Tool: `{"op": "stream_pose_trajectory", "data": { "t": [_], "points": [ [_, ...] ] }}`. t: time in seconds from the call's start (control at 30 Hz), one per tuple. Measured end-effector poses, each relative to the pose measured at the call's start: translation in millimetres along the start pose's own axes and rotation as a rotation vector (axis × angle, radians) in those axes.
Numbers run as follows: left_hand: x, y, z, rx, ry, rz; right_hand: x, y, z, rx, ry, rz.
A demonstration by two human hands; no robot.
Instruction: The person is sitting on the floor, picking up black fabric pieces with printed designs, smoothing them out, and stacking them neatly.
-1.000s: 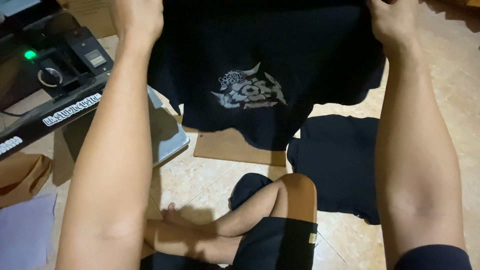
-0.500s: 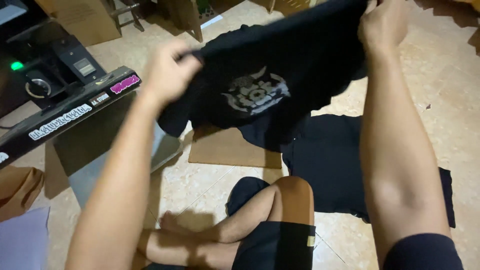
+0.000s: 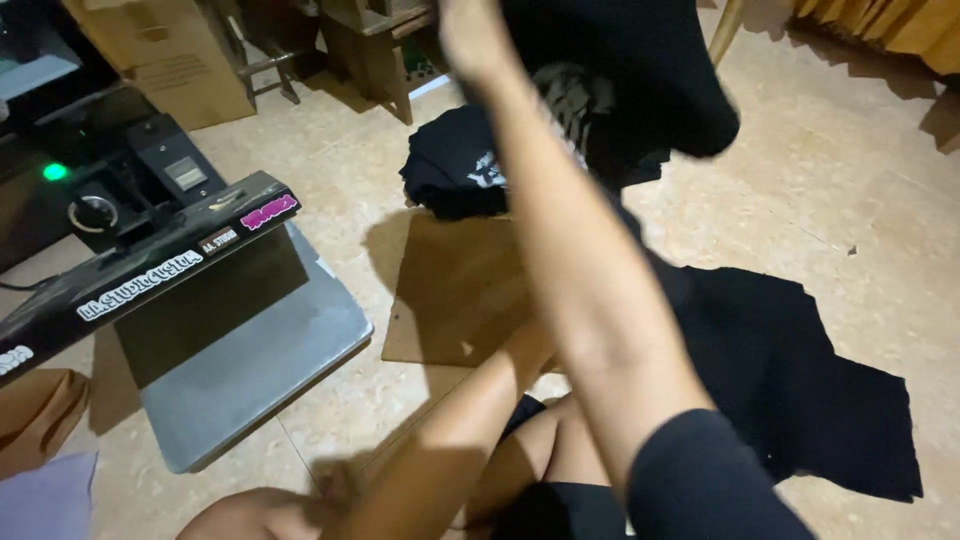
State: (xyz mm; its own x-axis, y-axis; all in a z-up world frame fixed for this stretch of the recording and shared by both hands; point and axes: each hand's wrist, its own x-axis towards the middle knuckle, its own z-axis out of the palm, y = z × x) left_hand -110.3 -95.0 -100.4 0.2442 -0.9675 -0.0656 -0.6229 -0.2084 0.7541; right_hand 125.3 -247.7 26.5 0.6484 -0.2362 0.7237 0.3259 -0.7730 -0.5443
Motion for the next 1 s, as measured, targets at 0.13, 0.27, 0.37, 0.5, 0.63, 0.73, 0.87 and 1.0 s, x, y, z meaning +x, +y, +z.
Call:
{"op": "stream_pose_trajectory", "data": {
  "t": [0.13,0.27,0.37,0.5,0.63,0.73,0.87,1.0],
  "points": [
    [-23.6,-58.4,19.3,0.007,-0.17,-0.141,-111.5,66.9,158.2,0.152,-0.267,-0.032],
    [-69.2,-117.3,56.3,-0.032,-0.363,-0.305,-261.2,58.6,228.5,0.096,-0.603,0.365],
    [-92.5,-143.9,88.1,-0.068,-0.517,-0.394,-315.3,0.9,203.2,0.171,-0.93,0.502],
    [-117.3,-182.4,111.0,-0.072,-0.735,-0.503,-331.5,-12.3,150.8,0.324,-1.028,0.581],
    [-121.0,-227.3,103.6,-0.137,-0.868,-0.649,-389.3,91.2,123.9,-0.063,-0.879,0.76],
    [-82.5,-264.7,78.1,-0.161,-0.643,-0.609,-406.1,111.9,52.2,-0.406,-0.985,0.805],
    [-42.1,-340.6,70.2,0.298,0.041,-0.657,-429.3,104.6,-25.6,-0.528,-1.262,0.815],
    [-86.8,-296.4,75.3,0.407,-0.098,-0.796,-449.7,94.6,-42.2,-0.634,-1.398,0.712]
  ]
}}
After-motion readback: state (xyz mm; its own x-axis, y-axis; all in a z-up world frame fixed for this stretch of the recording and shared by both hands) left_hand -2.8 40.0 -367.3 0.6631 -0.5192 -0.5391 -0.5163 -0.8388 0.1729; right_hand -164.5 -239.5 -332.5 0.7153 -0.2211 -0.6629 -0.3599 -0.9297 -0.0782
